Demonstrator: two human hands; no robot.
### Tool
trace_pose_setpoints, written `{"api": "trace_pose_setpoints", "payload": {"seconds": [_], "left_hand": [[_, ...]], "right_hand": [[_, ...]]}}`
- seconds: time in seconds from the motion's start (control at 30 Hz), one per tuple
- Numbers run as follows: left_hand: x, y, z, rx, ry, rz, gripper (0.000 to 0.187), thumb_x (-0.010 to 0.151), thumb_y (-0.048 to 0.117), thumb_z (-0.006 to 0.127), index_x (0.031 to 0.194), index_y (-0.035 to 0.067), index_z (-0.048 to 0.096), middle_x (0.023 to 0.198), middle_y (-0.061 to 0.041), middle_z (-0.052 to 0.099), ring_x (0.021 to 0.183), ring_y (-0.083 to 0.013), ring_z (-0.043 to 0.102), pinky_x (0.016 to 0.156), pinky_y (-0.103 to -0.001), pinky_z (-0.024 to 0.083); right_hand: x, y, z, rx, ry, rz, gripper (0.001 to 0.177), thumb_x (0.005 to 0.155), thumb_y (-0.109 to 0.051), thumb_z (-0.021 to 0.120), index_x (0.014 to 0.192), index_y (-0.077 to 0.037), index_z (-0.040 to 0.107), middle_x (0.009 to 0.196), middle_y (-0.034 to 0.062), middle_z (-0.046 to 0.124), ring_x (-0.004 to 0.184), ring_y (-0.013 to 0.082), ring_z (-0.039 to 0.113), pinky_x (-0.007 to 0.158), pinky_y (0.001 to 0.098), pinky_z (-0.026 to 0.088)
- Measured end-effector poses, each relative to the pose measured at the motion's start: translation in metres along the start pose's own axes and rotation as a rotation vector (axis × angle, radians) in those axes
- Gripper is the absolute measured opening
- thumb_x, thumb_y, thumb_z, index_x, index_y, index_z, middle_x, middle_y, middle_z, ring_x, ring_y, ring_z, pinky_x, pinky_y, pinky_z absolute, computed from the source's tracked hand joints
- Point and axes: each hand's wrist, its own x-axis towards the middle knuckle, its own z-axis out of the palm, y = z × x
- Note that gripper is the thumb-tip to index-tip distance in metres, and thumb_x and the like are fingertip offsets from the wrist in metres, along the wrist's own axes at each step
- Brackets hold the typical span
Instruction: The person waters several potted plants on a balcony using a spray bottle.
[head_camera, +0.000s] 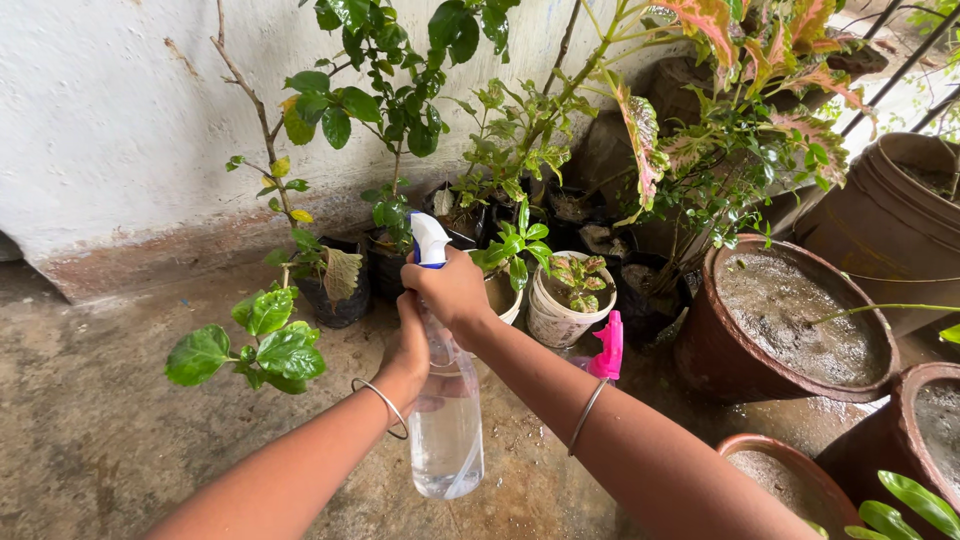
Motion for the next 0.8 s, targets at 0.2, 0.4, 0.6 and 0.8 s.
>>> {"api": "trace_pose_setpoints", "payload": {"seconds": [0.2,0.4,0.6,0.8], "left_hand": [[-0.004,0.006,0.005,0.070,-0.014,0.058,0.095,0.079,0.088,0.006,0.108,0.018,0.064,0.098,-0.004,0.075,0.066,-0.0328,0.078,0.069,-0.053,0.053],[0.001,-0.002,0.018,0.020,0.022,0.010,0.091,0.078,0.088,0.008,0.113,0.023,0.061,0.098,-0.003,0.074,0.070,-0.0342,0.077,0.073,-0.056,0.057],[0.004,-0.005,0.027,0.005,-0.023,0.012,0.090,0.076,0.088,0.004,0.111,0.027,0.061,0.095,0.000,0.070,0.071,-0.0343,0.075,0.073,-0.057,0.054],[-0.002,-0.004,0.024,0.048,-0.066,0.073,0.098,0.078,0.091,0.002,0.096,0.016,0.062,0.090,0.001,0.070,0.069,-0.0353,0.078,0.068,-0.056,0.047]], "right_hand": [[0.001,0.001,-0.014,0.138,-0.054,0.013,0.037,0.067,-0.024,0.072,0.102,-0.009,0.071,0.086,0.0071,0.073,0.077,0.0159,0.068,0.073,0.0304,0.055],[0.000,0.008,-0.022,0.048,-0.020,-0.021,0.037,0.067,-0.024,0.071,0.099,-0.007,0.074,0.085,0.0071,0.075,0.077,0.0151,0.069,0.075,0.0287,0.055],[0.002,0.010,-0.029,-0.048,-0.008,0.012,0.037,0.070,-0.026,0.072,0.100,-0.004,0.074,0.084,0.0087,0.076,0.075,0.0168,0.071,0.073,0.0309,0.056],[0.004,0.013,-0.031,0.122,-0.075,-0.065,0.042,0.067,-0.023,0.074,0.106,-0.007,0.074,0.090,0.0057,0.075,0.079,0.0141,0.069,0.075,0.0290,0.056]]}}
